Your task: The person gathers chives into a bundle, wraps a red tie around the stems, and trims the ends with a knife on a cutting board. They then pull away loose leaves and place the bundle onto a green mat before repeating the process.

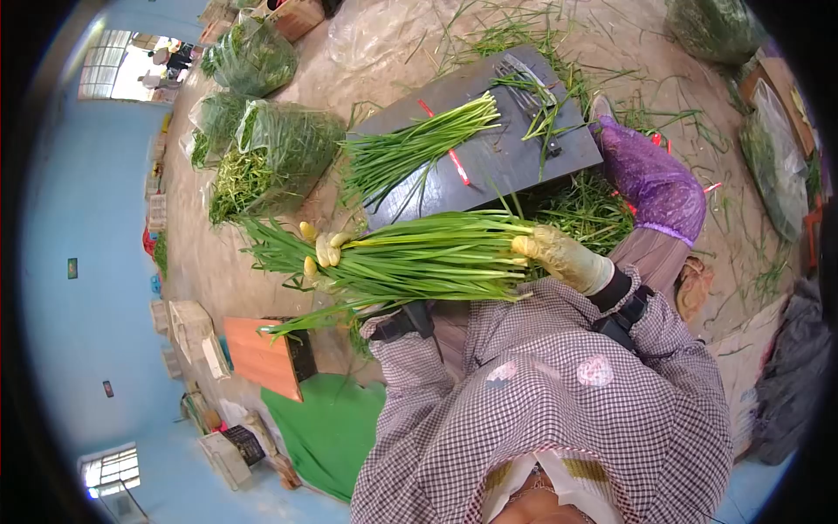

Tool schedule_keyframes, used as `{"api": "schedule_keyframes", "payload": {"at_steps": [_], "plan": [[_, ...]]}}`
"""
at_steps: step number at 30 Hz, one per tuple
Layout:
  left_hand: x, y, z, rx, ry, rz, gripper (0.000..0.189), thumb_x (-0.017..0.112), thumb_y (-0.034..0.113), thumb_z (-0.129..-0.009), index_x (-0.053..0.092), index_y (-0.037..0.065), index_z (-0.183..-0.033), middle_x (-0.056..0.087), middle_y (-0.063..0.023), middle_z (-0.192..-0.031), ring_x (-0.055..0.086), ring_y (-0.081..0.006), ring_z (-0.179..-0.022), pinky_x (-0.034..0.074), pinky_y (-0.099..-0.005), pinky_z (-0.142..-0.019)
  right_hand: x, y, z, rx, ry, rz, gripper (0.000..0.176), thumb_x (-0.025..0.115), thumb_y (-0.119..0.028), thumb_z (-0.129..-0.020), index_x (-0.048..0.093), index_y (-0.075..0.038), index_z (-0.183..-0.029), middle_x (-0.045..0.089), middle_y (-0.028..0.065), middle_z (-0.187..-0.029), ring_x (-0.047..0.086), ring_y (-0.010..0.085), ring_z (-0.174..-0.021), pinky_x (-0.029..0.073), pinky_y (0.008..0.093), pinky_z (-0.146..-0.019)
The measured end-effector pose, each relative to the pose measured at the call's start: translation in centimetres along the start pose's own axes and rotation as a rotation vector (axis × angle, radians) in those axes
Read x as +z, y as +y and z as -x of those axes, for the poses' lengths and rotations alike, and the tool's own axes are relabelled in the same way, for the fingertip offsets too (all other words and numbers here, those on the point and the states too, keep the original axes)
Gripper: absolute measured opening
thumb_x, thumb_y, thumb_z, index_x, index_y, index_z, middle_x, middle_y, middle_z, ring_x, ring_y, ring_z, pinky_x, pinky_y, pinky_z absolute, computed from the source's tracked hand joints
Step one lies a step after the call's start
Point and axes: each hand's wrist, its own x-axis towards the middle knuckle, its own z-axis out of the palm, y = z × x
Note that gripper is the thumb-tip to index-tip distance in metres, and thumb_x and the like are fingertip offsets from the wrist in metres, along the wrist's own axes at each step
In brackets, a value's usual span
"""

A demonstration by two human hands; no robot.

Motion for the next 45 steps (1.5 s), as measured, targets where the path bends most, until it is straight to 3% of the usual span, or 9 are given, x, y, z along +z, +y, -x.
{"api": "schedule_keyframes", "payload": {"at_steps": [7,9,12,15,17,19,23,35,45], "plan": [[-1.3,5.9,-0.8,0.062,-0.137,-0.08,0.049,0.047,0.023,-0.105,0.043,0.001,-0.149,0.054,0.0006,-0.086,0.057,-0.0157,-0.094,0.048,-0.0419,-0.102,-7.0,-0.3,5.8,-0.092,0.407,0.16,0.035,0.05,-0.032,-0.108,0.064,-0.002,-0.118,0.068,0.0059,-0.103,0.063,0.0179,-0.093,0.05,0.028,-0.085],[-0.3,7.8,-1.0,0.084,-0.106,-0.084,0.053,0.044,0.026,-0.106,0.039,0.002,-0.153,0.052,0.0008,-0.087,0.056,-0.0168,-0.099,0.047,-0.0503,-0.103,-12.6,2.1,7.0,-0.081,0.368,0.884,0.035,0.054,-0.032,-0.105,0.063,-0.002,-0.12,0.068,0.0115,-0.106,0.066,0.0262,-0.095,0.052,0.0329,-0.087],[0.7,7.7,-1.8,0.093,-0.165,-0.107,0.051,0.048,0.023,-0.104,0.043,0.0,-0.15,0.055,0.0011,-0.086,0.057,-0.0154,-0.094,0.048,-0.0432,-0.1,-10.5,0.9,7.1,0.622,0.166,1.704,0.038,0.059,-0.033,-0.101,0.064,-0.002,-0.122,0.068,0.0168,-0.111,0.066,0.0322,-0.102,0.052,0.0393,-0.09],[1.1,6.9,-2.2,0.054,-0.205,-0.098,0.052,0.048,0.023,-0.104,0.043,-0.002,-0.149,0.053,0.001,-0.085,0.056,-0.015,-0.09,0.048,-0.0387,-0.099,-4.9,-0.4,3.4,0.025,0.289,1.609,0.048,0.062,-0.038,-0.099,0.061,-0.004,-0.133,0.068,0.0186,-0.12,0.066,0.0315,-0.111,0.052,0.0386,-0.095],[0.4,6.5,-2.5,0.039,-0.233,-0.022,0.052,0.048,0.023,-0.104,0.043,-0.002,-0.149,0.052,0.0008,-0.084,0.054,-0.0144,-0.088,0.048,-0.0383,-0.099,-2.8,0.6,0.1,-0.31,0.26,1.093,0.044,0.058,-0.037,-0.103,0.063,-0.003,-0.131,0.068,0.0177,-0.123,0.065,0.0307,-0.116,0.05,0.039,-0.099],[0.3,5.5,-2.7,-0.001,-0.272,0.025,0.052,0.047,0.023,-0.104,0.043,-0.002,-0.149,0.052,0.0006,-0.084,0.053,-0.014,-0.087,0.048,-0.0389,-0.099,-0.6,0.2,-3.5,-0.191,0.078,0.619,0.045,0.059,-0.034,-0.104,0.06,-0.002,-0.136,0.068,0.0143,-0.127,0.065,0.0268,-0.116,0.05,0.0364,-0.101],[-1.8,5.4,-2.7,-0.064,-0.322,-0.004,0.054,0.044,0.026,-0.105,0.038,0.0,-0.152,0.051,-0.0005,-0.084,0.053,-0.0136,-0.091,0.046,-0.0414,-0.103,3.4,2.5,-7.0,-0.072,0.19,-0.372,0.036,0.064,-0.021,-0.102,0.062,0.002,-0.13,0.071,0.0088,-0.116,0.066,0.0161,-0.104,0.054,0.031,-0.093],[-1.6,3.8,-1.6,-0.019,-0.21,0.005,0.053,0.043,0.018,-0.104,0.038,-0.007,-0.15,0.05,-0.0021,-0.08,0.051,-0.0134,-0.08,0.045,-0.0321,-0.102,3.1,1.5,-6.2,-0.33,0.465,0.394,0.023,0.068,-0.017,-0.099,0.075,0.005,-0.103,0.076,0.0066,-0.1,0.066,0.0107,-0.085,0.052,0.0263,-0.083],[-3.4,5.3,-1.0,-0.012,-0.248,-0.003,0.056,0.045,0.027,-0.106,0.036,-0.001,-0.153,0.051,0.0002,-0.093,0.052,-0.0134,-0.095,0.046,-0.0427,-0.106,1.8,2.6,-5.9,-0.404,0.664,0.079,0.023,0.062,-0.019,-0.103,0.074,0.001,-0.105,0.074,0.0033,-0.094,0.065,0.0116,-0.087,0.051,0.0284,-0.083]]}}
